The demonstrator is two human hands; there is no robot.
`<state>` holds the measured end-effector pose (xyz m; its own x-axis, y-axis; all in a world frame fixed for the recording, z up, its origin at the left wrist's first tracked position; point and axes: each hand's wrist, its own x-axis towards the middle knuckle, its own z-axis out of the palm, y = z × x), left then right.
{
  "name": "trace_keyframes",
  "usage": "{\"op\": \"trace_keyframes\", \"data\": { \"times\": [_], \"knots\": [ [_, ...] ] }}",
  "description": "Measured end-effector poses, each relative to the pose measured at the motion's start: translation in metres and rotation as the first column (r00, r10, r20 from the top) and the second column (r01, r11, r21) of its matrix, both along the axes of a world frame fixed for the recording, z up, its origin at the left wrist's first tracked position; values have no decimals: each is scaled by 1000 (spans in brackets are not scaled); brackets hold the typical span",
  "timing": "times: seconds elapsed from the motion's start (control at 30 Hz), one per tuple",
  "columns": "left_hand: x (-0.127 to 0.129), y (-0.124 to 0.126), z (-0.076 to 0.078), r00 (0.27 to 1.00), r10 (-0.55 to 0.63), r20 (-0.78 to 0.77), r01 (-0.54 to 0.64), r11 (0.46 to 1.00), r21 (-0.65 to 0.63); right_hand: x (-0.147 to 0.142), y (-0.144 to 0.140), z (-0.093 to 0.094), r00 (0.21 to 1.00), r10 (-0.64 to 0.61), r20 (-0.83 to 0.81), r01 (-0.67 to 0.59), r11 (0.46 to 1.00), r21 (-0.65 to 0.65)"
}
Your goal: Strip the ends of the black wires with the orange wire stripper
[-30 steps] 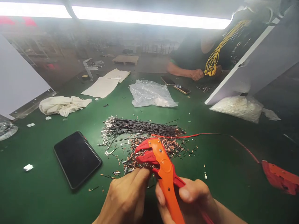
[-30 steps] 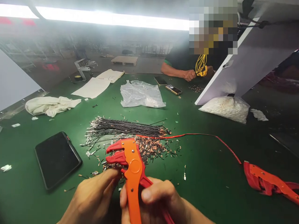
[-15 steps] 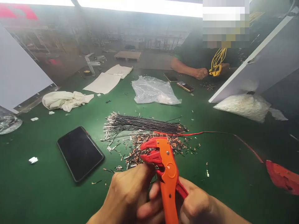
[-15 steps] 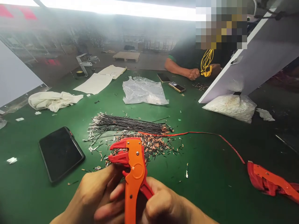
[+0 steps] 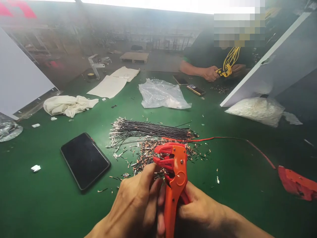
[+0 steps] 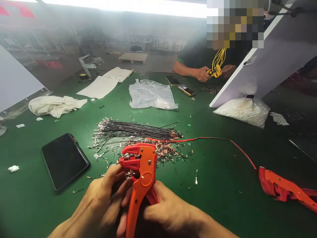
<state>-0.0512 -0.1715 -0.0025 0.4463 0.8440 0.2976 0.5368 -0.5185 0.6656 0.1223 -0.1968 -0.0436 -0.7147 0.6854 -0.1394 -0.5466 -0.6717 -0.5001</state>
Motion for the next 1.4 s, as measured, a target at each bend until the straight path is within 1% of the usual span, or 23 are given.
{"op": "trace_keyframes", "data": {
  "times": [0.07,0.17,0.27,0.37,0.47,0.6,0.7,0.87,0.97,1.1,1.27,1.33,1.4],
  "knots": [
    [0,1,2,999,4,33,-3,999,-52,3,1,1,999,-12,-30,11,999,-35],
    [0,4,1,1000,15,26,-14,998,-61,8,3,5,997,-3,-73,-2,997,-72],
    [1,6,-4,1000,17,1,-17,998,-56,11,5,10,993,1,-120,-6,999,-37],
    [0,5,-10,1000,0,11,1,999,-43,10,5,10,991,-11,-133,11,1000,-1],
    [-1,4,-12,1000,-6,3,6,1000,12,8,2,6,994,-24,-108,24,1000,-6],
    [-2,4,-7,1000,11,-29,-8,993,115,6,-3,-1,991,-72,-111,70,997,-22],
    [-1,4,-5,999,10,-53,-3,993,119,4,-5,-4,989,-90,-121,86,996,-31],
    [0,2,-10,1000,12,-17,-10,992,123,2,-4,0,984,-94,-155,93,996,-13],
    [0,2,-10,999,-1,-46,7,990,143,0,-2,3,981,-94,-167,97,995,7],
    [-2,4,-6,996,-7,-92,24,981,195,1,-1,4,983,-115,-143,118,993,14],
    [-4,6,-4,994,68,-90,-46,973,225,9,-2,2,994,-71,-77,73,997,21],
    [-6,6,-6,992,104,-76,-85,972,218,12,-2,2,1000,-18,-19,18,999,34],
    [-7,7,-8,987,134,-85,-116,975,191,13,-1,3,999,50,-5,-50,998,42]
  ]
}}
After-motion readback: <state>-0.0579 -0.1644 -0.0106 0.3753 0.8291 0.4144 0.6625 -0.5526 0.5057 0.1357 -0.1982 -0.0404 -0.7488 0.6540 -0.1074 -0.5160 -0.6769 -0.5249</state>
